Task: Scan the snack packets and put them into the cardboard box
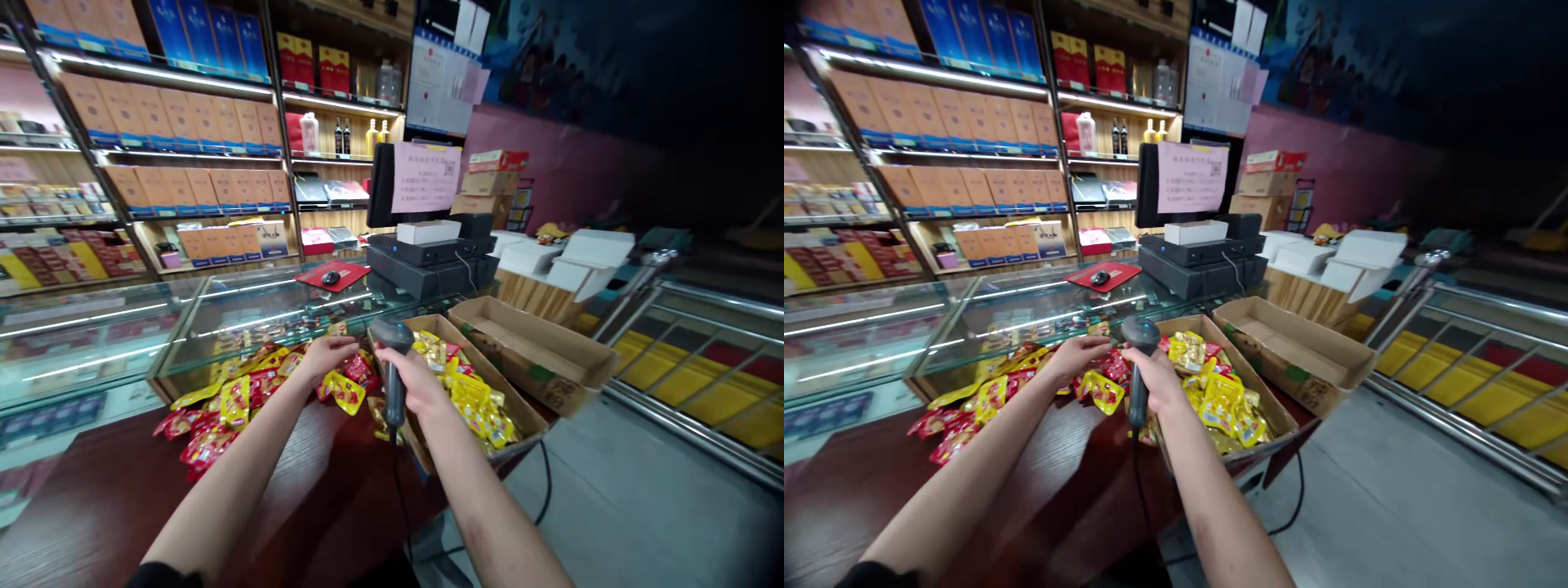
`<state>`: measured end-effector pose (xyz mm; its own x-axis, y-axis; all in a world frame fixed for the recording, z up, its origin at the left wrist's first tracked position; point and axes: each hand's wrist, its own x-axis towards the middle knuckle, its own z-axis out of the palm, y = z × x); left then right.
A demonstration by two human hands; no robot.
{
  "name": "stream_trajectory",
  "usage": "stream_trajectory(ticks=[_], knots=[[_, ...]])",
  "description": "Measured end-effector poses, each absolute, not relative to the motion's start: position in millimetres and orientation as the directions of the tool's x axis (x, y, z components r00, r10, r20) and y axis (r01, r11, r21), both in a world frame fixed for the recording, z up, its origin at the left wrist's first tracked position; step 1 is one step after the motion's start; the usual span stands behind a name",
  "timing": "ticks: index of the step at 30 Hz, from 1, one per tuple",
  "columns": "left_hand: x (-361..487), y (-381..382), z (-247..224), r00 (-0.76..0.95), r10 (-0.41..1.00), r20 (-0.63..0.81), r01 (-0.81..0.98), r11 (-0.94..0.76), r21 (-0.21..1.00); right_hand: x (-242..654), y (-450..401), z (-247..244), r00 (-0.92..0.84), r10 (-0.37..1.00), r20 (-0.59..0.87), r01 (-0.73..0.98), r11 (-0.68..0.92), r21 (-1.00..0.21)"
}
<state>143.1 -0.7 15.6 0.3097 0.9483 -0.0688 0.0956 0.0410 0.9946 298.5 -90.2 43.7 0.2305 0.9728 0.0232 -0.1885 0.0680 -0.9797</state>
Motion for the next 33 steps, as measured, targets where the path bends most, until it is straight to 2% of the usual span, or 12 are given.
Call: stream_trajectory(ticks=[3,8,14,19,22,25,29,31,33], knots=[[90.4,-13.2,3.8,0.246,0.965,-0.094,0.080,0.077,0.994,263.0,-83.7,23.7,0.159,0.987,-0.022,-0.252,0.019,-0.968],[40.8,-32.5,-29.5,0.199,0.959,-0.202,0.087,0.188,0.978,225.7,-66.7,-15.6,0.184,0.981,-0.053,-0.061,-0.042,-0.997],[56.2,-32.7,-63.2,0.156,0.939,-0.307,0.012,0.309,0.951,208.7,-56.1,-48.0,0.180,0.978,-0.104,0.053,-0.115,-0.992],[79.5,-28.1,-79.2,0.131,0.945,-0.300,-0.037,0.307,0.951,199.6,-67.1,-54.1,0.102,0.986,-0.135,-0.031,-0.133,-0.991],[75.0,-37.8,-75.2,0.065,0.983,-0.170,0.034,0.169,0.985,195.5,-75.9,-47.5,0.093,0.989,-0.113,-0.089,-0.104,-0.991],[62.6,-58.5,-62.1,-0.059,0.989,0.133,0.229,-0.117,0.966,192.2,-81.0,-37.9,0.147,0.983,-0.107,-0.210,-0.075,-0.975],[50.1,-90.0,-50.4,-0.093,0.797,0.596,0.402,-0.518,0.755,187.2,-83.7,-28.0,0.122,0.979,-0.161,-0.427,-0.094,-0.899],[46.7,-102.5,-50.4,-0.031,0.684,0.729,0.440,-0.645,0.625,184.2,-85.2,-26.6,0.108,0.979,-0.175,-0.430,-0.113,-0.896],[44.2,-112.4,-51.3,0.044,0.609,0.792,0.458,-0.717,0.526,181.3,-86.6,-27.3,0.121,0.978,-0.168,-0.404,-0.106,-0.908]])
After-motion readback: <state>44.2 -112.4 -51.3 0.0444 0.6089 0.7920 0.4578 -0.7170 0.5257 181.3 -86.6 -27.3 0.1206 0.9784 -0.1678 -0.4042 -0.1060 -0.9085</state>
